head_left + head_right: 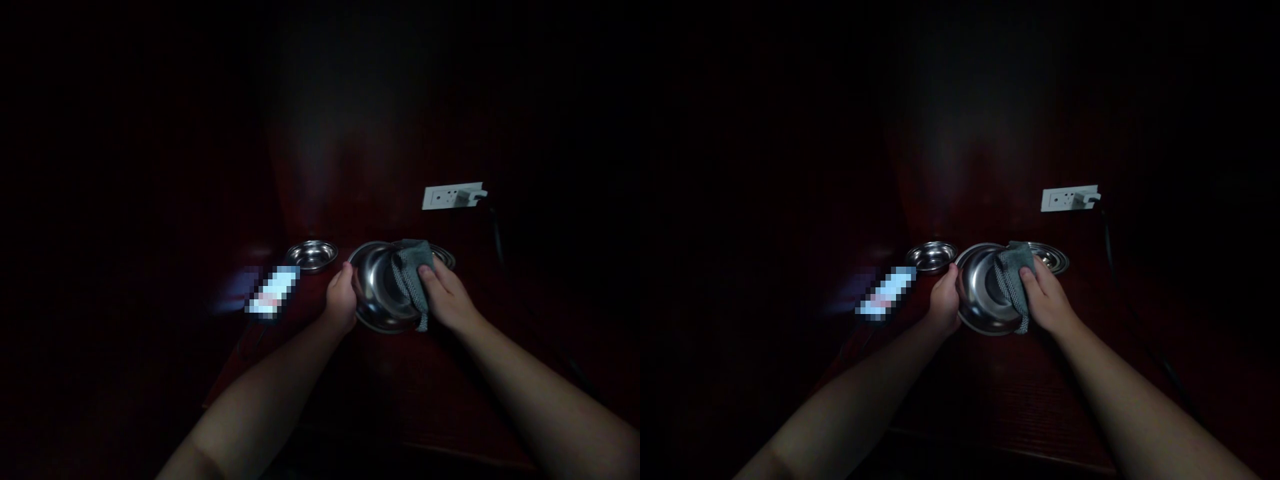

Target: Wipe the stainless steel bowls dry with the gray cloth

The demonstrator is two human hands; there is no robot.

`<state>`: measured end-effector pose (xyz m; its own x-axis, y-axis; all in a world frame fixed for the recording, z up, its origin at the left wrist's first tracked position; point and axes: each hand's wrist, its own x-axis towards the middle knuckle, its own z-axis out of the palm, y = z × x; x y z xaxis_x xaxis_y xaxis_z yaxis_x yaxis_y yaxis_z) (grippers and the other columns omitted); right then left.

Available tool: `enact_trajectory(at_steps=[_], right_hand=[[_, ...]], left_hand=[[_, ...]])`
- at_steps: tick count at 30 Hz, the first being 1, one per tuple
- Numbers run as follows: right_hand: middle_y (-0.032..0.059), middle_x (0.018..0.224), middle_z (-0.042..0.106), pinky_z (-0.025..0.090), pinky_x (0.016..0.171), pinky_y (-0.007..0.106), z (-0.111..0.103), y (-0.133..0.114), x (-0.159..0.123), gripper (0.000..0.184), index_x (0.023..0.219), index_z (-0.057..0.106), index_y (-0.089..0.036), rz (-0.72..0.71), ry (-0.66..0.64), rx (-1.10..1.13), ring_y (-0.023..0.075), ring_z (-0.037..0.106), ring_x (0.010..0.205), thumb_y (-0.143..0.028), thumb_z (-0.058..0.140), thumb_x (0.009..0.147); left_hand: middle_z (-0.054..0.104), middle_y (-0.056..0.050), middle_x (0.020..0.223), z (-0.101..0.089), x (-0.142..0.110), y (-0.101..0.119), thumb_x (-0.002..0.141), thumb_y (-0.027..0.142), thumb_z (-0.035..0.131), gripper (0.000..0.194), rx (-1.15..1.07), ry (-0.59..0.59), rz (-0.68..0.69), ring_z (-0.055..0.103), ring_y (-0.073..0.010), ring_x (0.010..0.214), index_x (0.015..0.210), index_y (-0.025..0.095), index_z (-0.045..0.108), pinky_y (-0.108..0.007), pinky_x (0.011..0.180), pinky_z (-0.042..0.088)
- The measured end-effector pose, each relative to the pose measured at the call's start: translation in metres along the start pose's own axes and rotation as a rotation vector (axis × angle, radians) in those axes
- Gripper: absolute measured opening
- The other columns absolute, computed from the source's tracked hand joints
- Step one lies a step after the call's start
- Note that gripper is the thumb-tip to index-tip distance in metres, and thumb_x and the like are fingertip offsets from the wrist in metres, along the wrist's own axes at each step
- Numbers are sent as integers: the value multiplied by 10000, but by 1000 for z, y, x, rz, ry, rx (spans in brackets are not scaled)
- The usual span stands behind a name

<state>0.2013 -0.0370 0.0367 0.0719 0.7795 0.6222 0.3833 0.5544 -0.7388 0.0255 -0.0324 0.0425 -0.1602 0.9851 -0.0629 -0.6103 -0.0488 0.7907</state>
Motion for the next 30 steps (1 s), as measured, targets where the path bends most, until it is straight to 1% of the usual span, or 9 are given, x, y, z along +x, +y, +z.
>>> enact_trajectory(at_steps=[2,5,9,12,17,22,27,30], right_hand=[[66,1132,630,398,974,419,1,-1,-1,402,1118,602,-225,-13,-42,18,245,563,1052,-499,436,877],[50,1024,663,435,924,405,0,0,0,397,1073,630,-226,71,-40,102,245,580,1013,-517,477,851],[27,911,680,485,820,357,-3,-1,3,389,995,665,-225,155,-48,219,229,610,905,-531,590,768],[22,890,686,490,798,342,-6,-6,4,378,955,677,-214,169,-83,263,218,621,843,-502,665,710],[20,908,688,475,852,359,-7,-9,4,364,966,677,-220,158,-115,270,222,623,873,-476,676,707],[23,995,683,476,840,352,-8,-9,4,393,1023,665,-223,178,-161,245,218,618,893,-440,695,696],[14,912,689,482,824,354,-9,-14,4,365,987,684,-224,153,-166,202,218,621,849,-421,710,681],[18,935,691,471,846,363,-8,-17,4,335,963,688,-224,147,-154,161,221,619,859,-435,686,704]], left_hand=[[644,-30,671,0,-1,1,787,390,622,272,31,-6,-3,580,-113,598,722,127,650,-246,626,449],[634,-21,651,0,-2,5,772,417,635,298,81,-25,-13,568,-109,587,709,126,641,-243,620,442],[627,-14,644,0,-4,9,767,434,637,307,117,-44,-61,563,-110,582,744,128,648,-256,633,445],[633,-20,651,0,-4,11,749,443,653,316,132,-66,-78,572,-118,595,755,127,651,-260,636,444],[644,-23,643,-1,-2,12,762,449,635,318,155,-92,-102,579,-124,596,734,133,648,-256,614,439],[644,-21,633,-1,-3,13,769,423,635,294,176,-120,-105,573,-117,575,723,133,649,-249,594,431],[637,-18,624,-2,-4,13,748,432,654,297,199,-150,-113,561,-117,564,724,136,647,-256,597,423],[631,-13,623,-2,-5,11,755,440,642,302,226,-172,-94,556,-116,572,733,139,652,-256,604,417]])
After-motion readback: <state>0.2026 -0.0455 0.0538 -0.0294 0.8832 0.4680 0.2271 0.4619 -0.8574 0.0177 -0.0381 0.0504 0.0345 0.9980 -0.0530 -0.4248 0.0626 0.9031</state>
